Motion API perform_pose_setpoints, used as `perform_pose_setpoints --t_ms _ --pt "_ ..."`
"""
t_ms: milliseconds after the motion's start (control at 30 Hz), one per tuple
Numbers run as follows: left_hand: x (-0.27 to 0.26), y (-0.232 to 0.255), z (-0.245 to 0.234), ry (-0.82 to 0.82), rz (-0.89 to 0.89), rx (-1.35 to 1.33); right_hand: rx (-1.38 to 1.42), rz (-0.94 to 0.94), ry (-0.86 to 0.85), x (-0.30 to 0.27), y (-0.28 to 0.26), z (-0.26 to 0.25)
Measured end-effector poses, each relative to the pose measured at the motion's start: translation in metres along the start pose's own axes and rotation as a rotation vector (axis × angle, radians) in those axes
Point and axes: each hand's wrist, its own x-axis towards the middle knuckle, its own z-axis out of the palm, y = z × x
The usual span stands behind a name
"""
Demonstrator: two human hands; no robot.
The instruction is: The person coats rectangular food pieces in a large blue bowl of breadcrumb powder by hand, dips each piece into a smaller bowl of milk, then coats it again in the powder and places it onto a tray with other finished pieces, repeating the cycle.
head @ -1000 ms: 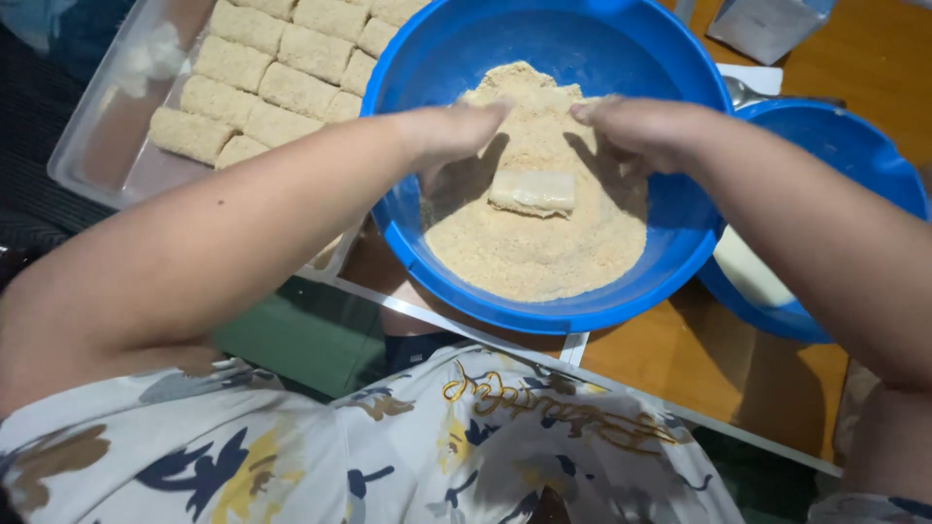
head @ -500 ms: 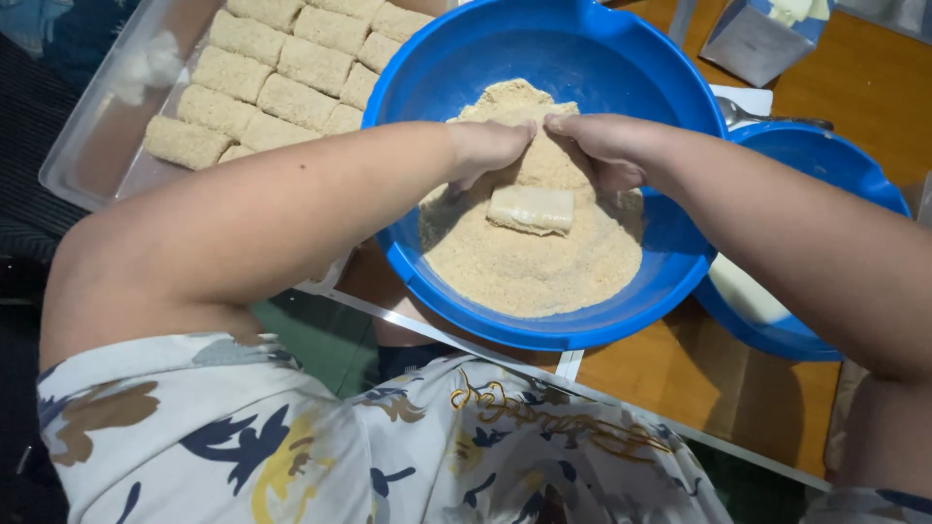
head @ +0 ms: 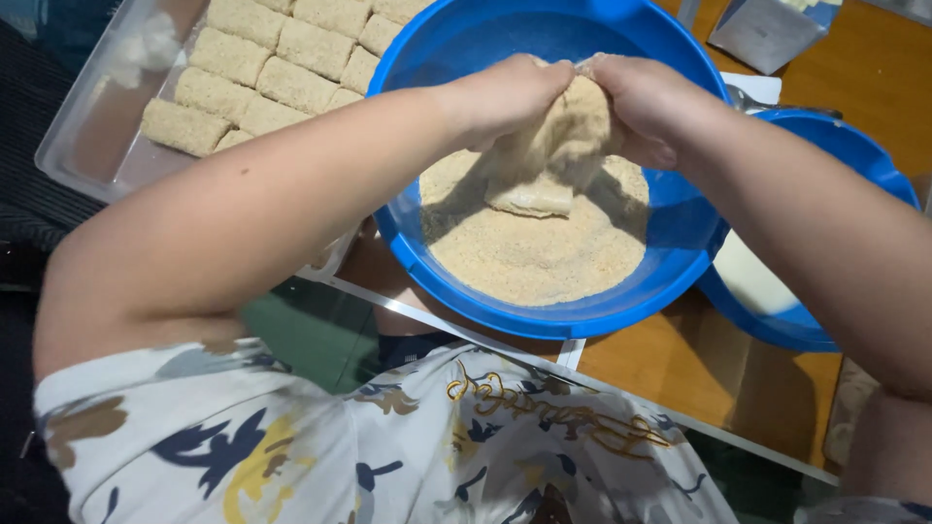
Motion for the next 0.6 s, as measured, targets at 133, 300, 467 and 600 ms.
perform_pose_setpoints --t_ms 133,300,467,600 --pt "-0.006 -0.009 0.007 0.072 0.285 -0.171 -0.130 -0.135 0.005 -0.029 -0.015 0.018" --pt "-0.022 -0.006 0.008 0.247 0.321 -0.073 -0.187 -0.248 0.055 -0.038 -0.018 0.024" --pt "-0.030 -0.016 0.010 0.331 0.366 0.039 -0.263 -0.303 0.073 -0.045 -0.018 0.025" --pt "-0.032 -0.034 0.012 0.463 0.528 0.161 -0.503 -0.343 0.091 -0.057 -0.022 0.032"
